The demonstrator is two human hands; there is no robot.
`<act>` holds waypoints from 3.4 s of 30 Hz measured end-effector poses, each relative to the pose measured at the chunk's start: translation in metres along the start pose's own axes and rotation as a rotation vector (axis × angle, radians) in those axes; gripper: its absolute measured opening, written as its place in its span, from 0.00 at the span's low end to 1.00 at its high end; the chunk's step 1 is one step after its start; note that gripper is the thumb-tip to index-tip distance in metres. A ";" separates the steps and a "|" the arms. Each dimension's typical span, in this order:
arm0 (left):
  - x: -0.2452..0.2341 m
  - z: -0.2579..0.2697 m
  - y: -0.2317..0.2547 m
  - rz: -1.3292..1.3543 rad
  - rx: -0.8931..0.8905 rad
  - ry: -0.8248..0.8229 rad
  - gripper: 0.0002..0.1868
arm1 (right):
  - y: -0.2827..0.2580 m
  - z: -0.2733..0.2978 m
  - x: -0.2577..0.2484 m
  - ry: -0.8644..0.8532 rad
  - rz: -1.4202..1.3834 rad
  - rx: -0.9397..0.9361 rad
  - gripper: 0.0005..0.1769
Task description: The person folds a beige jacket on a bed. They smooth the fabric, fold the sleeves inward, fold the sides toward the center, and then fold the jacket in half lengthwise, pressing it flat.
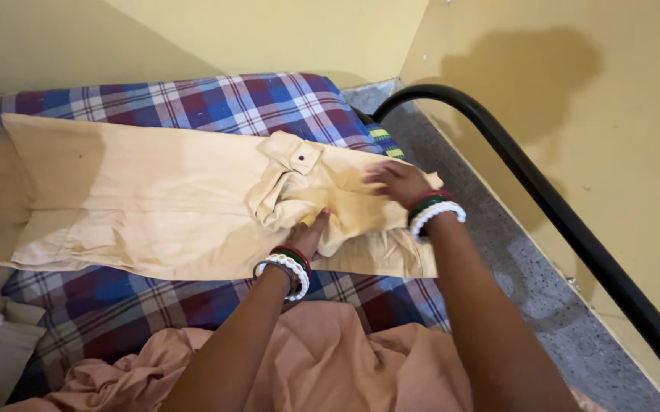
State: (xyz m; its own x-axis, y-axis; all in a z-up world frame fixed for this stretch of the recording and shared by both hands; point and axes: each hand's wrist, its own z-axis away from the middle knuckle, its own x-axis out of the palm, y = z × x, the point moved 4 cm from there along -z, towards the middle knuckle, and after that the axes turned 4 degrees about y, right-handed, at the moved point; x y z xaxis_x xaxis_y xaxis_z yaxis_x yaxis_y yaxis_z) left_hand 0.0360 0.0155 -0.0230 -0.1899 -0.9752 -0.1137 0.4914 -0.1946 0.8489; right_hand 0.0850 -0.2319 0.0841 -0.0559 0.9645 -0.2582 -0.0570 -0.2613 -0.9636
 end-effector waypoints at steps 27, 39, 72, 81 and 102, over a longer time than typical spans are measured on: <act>-0.016 -0.027 -0.008 -0.286 0.729 0.134 0.34 | 0.078 0.029 -0.121 0.303 0.374 0.384 0.18; -0.015 -0.046 -0.058 -0.759 0.397 -0.045 0.30 | 0.053 0.063 -0.098 0.105 0.778 0.590 0.17; -0.076 -0.062 0.109 -0.695 0.104 -0.017 0.48 | 0.019 -0.001 -0.083 0.361 0.491 0.019 0.20; -0.076 -0.094 0.036 -0.430 0.131 0.120 0.40 | 0.065 -0.010 -0.074 0.246 0.510 0.042 0.20; -0.081 -0.050 0.034 -0.097 0.324 0.306 0.21 | -0.003 0.007 -0.074 0.442 0.694 0.109 0.23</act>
State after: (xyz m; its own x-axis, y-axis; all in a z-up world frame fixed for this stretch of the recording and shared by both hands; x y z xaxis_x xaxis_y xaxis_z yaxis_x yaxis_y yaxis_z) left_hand 0.1110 0.0822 -0.0109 0.0619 -0.9500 -0.3061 0.1832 -0.2906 0.9391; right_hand 0.0820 -0.3027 0.1061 0.2816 0.5029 -0.8172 -0.2512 -0.7833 -0.5686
